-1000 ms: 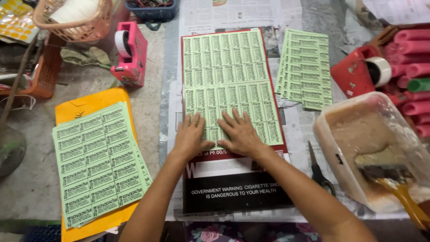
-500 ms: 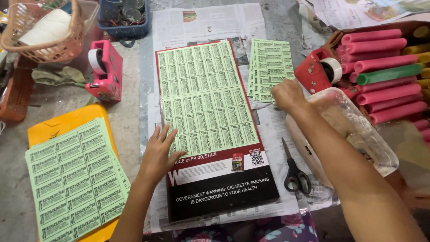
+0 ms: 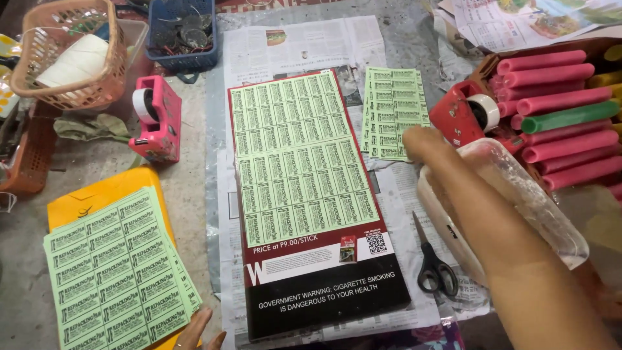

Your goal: Applying glue to a promotional poster and sticking sheets of labels onto it.

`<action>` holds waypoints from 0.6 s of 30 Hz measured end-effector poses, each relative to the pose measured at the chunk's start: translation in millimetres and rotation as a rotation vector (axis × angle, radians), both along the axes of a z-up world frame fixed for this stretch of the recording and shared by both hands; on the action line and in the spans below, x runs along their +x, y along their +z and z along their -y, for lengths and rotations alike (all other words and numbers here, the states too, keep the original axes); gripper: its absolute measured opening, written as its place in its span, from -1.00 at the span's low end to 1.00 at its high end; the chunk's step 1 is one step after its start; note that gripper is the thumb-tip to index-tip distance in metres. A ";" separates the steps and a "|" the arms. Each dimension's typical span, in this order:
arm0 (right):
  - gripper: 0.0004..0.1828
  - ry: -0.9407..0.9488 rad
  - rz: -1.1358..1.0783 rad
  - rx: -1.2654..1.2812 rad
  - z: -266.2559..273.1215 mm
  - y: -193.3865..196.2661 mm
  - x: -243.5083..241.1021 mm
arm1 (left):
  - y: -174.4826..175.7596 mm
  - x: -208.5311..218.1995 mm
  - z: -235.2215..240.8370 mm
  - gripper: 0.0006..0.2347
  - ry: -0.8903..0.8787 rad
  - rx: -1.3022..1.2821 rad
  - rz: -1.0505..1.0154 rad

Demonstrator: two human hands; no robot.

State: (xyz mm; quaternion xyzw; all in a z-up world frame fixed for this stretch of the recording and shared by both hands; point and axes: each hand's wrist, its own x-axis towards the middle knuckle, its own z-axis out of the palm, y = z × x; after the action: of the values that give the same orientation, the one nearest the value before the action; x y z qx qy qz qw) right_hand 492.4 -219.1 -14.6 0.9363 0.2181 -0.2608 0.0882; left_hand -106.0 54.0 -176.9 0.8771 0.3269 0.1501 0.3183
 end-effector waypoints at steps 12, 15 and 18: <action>-0.31 0.142 0.022 -0.036 17.3 -32.7 43.2 | 142.8 186.8 97.8 -0.57 -0.491 0.178 0.338; -0.14 0.188 0.040 -0.012 13.4 -52.5 62.4 | 171.8 226.2 120.9 -0.63 -0.570 0.172 0.374; -0.32 0.209 -0.008 0.005 14.3 -41.8 57.7 | 182.4 246.0 126.8 -0.66 -0.600 0.173 0.385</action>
State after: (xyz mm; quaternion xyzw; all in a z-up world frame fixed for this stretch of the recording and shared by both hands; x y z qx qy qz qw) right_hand 550.1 -233.4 -56.5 0.9076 0.3157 -0.2533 0.1118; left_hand 139.9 -72.8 5.4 0.9133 -0.0247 0.2395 0.3286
